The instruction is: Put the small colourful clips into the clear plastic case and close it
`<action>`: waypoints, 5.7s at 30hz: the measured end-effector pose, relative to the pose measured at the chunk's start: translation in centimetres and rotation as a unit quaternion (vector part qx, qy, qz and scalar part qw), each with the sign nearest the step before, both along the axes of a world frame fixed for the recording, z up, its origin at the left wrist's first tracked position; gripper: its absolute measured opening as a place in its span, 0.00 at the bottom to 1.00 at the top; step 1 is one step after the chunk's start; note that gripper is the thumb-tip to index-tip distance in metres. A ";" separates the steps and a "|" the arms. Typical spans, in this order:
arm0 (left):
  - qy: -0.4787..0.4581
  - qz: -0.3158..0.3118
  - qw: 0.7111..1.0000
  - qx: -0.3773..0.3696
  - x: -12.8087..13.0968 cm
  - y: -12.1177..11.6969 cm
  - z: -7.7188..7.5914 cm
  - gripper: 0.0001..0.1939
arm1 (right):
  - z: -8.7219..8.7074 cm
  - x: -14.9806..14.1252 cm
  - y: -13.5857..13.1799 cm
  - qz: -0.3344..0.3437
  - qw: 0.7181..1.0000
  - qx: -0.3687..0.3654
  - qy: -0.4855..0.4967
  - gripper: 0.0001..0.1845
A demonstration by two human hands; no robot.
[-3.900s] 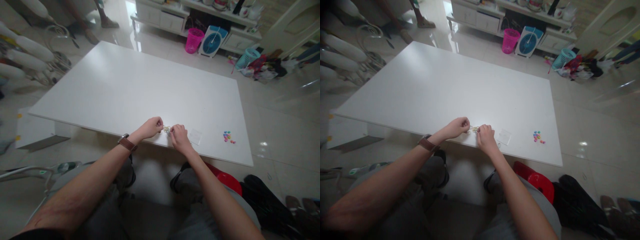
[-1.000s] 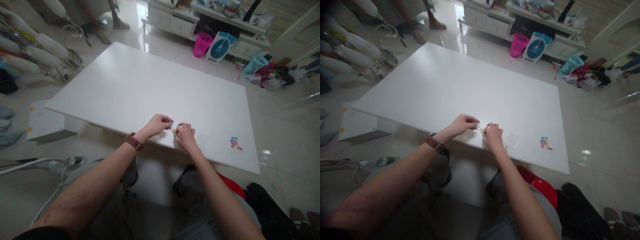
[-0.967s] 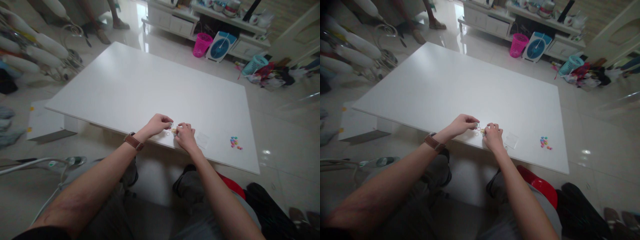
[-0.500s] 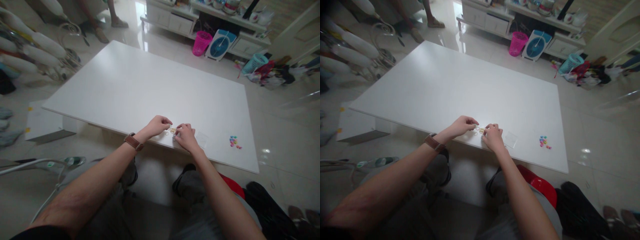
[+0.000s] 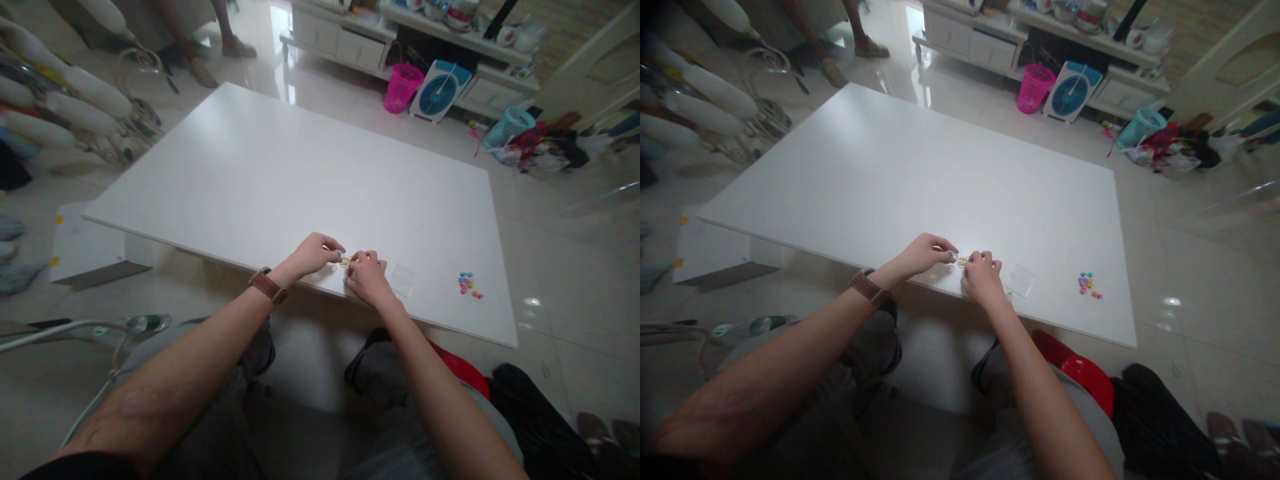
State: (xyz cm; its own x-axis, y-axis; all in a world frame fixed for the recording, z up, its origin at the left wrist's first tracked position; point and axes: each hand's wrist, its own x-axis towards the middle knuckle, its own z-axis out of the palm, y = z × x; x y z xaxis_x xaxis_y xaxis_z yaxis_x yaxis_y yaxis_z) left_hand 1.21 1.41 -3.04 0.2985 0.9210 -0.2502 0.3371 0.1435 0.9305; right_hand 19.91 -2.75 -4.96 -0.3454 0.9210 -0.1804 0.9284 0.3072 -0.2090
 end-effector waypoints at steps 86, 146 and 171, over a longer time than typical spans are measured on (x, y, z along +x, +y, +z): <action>-0.112 -0.012 0.991 -0.074 1.2 -0.8 -0.5 0.04 | 1.4 -0.3 0.5 -0.194 0.837 -0.057 0.508 0.19; -0.125 0.047 0.983 -0.128 0.0 0.4 0.4 0.07 | 1.5 3.4 -0.9 -0.005 1.000 0.004 0.017 0.13; 0.311 -0.029 0.944 0.102 -1.7 0.0 -3.0 0.07 | 3.4 4.2 -0.8 -0.088 0.996 0.033 -0.006 0.10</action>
State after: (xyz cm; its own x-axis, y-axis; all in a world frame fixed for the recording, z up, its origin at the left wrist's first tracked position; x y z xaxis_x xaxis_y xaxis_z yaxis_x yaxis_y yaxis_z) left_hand -0.50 1.40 -6.06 0.2038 0.9557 -0.2123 0.8296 -0.0535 0.5558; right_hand 24.13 -3.54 -1.53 -0.1755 0.9771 -0.1205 0.9715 0.1521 -0.1818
